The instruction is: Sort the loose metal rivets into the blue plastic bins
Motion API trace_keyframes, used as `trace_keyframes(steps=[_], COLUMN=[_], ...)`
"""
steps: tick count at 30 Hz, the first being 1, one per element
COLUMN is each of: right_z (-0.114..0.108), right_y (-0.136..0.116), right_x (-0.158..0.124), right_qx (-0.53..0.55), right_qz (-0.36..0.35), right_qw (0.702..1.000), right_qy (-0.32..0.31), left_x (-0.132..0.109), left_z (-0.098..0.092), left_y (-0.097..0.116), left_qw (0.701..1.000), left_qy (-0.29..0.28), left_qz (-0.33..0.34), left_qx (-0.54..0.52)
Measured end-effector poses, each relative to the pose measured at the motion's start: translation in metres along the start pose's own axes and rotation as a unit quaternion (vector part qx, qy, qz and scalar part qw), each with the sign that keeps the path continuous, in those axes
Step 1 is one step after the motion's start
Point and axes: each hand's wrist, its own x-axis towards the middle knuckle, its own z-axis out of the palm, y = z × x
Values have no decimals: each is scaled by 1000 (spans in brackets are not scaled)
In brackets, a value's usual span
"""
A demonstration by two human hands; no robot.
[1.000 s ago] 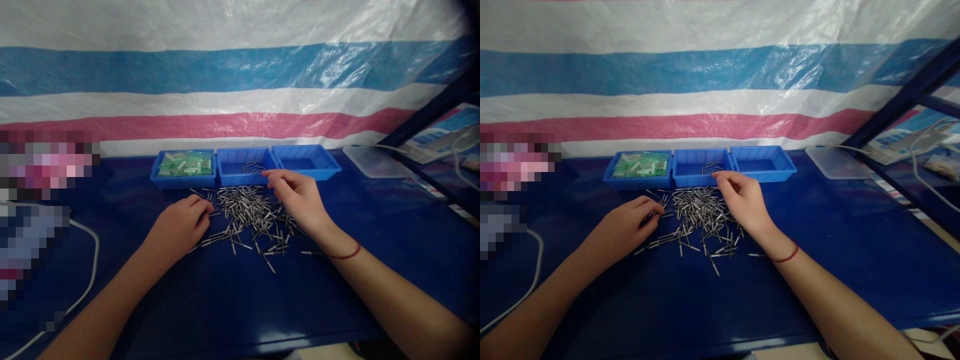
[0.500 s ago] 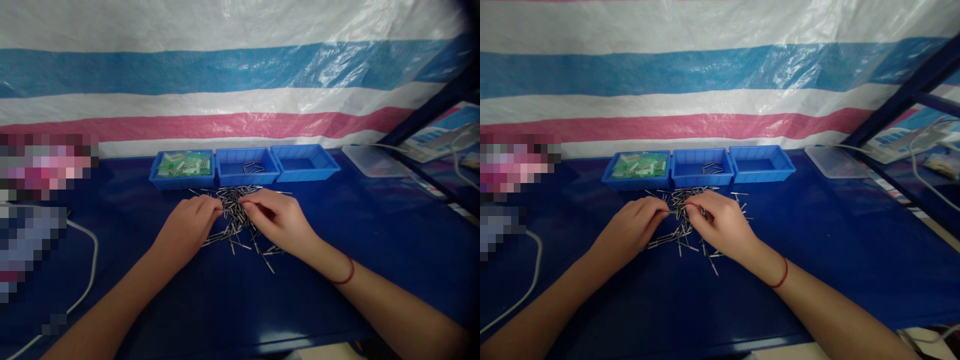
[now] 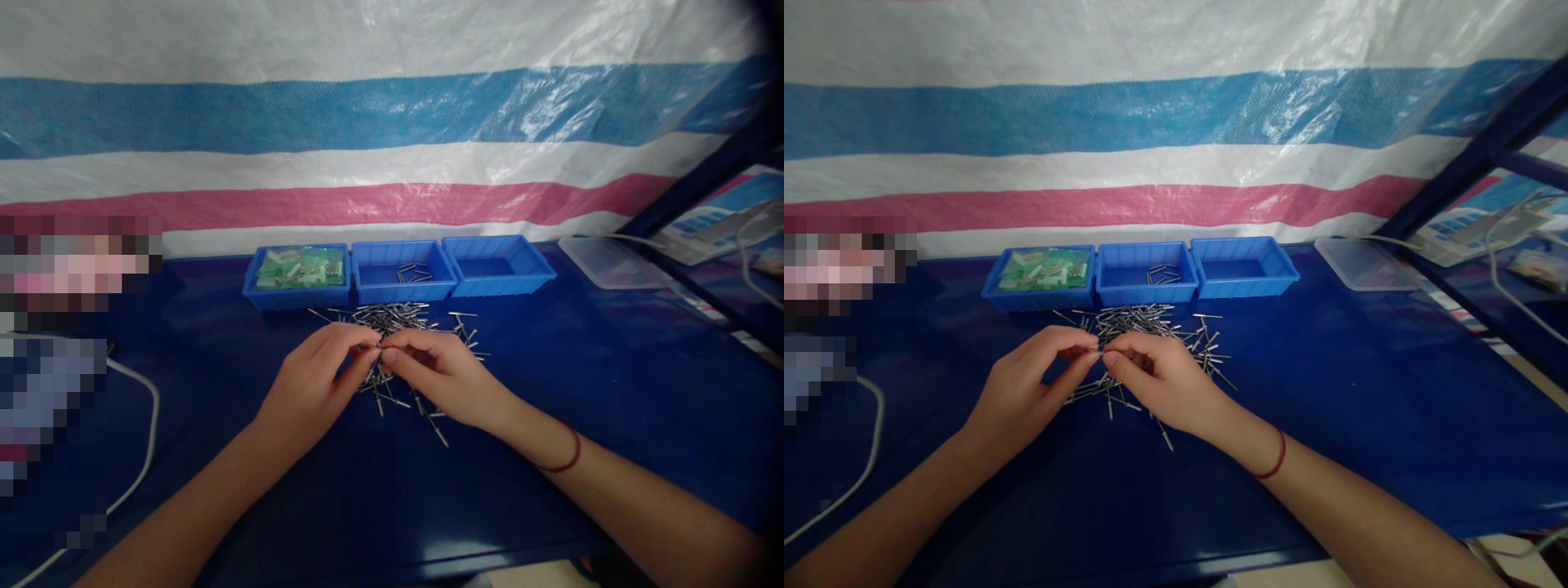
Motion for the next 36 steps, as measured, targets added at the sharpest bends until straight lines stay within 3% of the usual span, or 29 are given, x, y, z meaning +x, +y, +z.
trace_keyframes(steps=[6,11,14,17,21,25,27,29,36], right_z=[4,4,3,2,-3,-22,-36,-49,-59], right_y=[2,-1,-1,-3,-5,9,19,28,25], right_x=[-1,-6,-8,-9,-6,8,16,23,25], right_qx=[-11,-158,-187,-219,-213,-113,-67,-48,4], right_qz=[-19,-169,-241,-268,-187,-75,-59,-40,9], right_qw=[998,964,942,929,950,955,940,934,970], right_qy=[57,130,138,129,134,264,329,352,244], left_x=[2,3,3,3,3,3,3,3,3], left_z=[0,0,1,1,1,-3,-4,-3,-2], left_y=[-1,-1,0,2,3,2,2,2,-6], left_qw=[1000,1000,999,995,994,996,995,995,993], left_qy=[-18,-17,-37,-86,-104,-82,-84,-91,-109], left_qz=[-17,-8,-3,10,4,-42,-48,-45,-41], left_qx=[-7,-19,-36,-45,-32,-13,-11,-12,26])
